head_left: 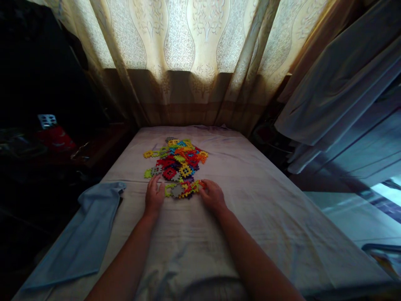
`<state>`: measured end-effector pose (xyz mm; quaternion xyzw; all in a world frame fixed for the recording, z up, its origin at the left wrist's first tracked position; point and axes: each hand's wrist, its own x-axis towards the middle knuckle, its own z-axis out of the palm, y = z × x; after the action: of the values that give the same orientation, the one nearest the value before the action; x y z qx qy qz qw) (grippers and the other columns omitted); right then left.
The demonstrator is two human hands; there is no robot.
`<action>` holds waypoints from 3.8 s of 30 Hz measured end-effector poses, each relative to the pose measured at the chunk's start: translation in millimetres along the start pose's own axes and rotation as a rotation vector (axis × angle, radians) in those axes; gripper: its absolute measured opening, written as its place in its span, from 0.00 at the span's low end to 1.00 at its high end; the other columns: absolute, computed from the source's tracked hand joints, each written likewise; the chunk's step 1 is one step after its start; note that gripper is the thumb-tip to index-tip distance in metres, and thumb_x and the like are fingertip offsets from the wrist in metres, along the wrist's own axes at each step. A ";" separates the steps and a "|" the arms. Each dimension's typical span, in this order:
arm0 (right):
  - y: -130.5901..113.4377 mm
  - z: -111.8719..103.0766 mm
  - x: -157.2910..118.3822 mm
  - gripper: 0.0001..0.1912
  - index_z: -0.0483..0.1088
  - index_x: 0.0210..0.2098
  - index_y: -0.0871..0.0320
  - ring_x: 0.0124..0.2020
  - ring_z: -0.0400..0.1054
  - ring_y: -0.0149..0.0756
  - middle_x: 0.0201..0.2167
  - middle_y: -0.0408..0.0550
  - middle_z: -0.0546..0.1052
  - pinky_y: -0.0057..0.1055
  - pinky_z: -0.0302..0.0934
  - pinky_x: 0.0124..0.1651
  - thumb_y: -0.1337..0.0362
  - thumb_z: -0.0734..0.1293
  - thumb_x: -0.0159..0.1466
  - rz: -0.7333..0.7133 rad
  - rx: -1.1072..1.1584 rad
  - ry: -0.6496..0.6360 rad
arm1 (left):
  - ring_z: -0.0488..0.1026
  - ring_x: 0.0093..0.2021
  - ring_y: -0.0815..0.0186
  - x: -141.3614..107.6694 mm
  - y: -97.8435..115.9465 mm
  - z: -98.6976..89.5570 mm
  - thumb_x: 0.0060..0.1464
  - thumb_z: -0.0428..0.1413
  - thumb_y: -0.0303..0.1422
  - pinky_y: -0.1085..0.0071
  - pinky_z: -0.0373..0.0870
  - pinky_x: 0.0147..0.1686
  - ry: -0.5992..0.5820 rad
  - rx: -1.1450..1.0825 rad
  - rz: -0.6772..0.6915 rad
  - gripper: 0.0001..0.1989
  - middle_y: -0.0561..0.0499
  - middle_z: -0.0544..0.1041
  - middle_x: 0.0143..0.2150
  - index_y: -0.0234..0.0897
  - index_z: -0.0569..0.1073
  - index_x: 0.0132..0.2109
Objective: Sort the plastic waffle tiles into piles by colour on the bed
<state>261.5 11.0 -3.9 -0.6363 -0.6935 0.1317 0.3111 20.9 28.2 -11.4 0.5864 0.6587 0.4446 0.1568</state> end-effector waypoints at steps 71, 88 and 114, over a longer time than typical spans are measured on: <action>12.0 -11.9 -11.3 0.14 0.75 0.49 0.55 0.47 0.72 0.38 0.43 0.50 0.81 0.35 0.60 0.55 0.62 0.64 0.66 -0.291 -0.092 -0.018 | 0.57 0.68 0.49 -45.1 20.2 -16.6 0.60 0.50 0.36 0.47 0.53 0.65 -0.284 0.684 0.363 0.24 0.42 0.64 0.67 0.45 0.68 0.63; -28.3 12.0 -0.3 0.25 0.71 0.56 0.56 0.63 0.59 0.49 0.61 0.55 0.70 0.47 0.52 0.64 0.57 0.69 0.61 -0.342 -0.108 -0.038 | 0.59 0.67 0.51 -45.4 10.8 -12.8 0.63 0.48 0.35 0.43 0.52 0.65 -0.282 0.581 0.522 0.21 0.45 0.68 0.64 0.53 0.69 0.62; 73.6 -44.4 33.1 0.24 0.72 0.54 0.59 0.53 0.67 0.50 0.50 0.58 0.76 0.45 0.56 0.55 0.56 0.67 0.60 0.349 -0.265 0.224 | 0.55 0.69 0.51 -46.8 35.1 -0.6 0.61 0.51 0.40 0.46 0.47 0.68 -0.411 0.502 0.718 0.24 0.45 0.64 0.67 0.46 0.68 0.63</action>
<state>347.1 45.0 -3.5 -0.7925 -0.5454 0.0201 0.2722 55.1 -17.6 1.2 0.8721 0.4571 0.1729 -0.0260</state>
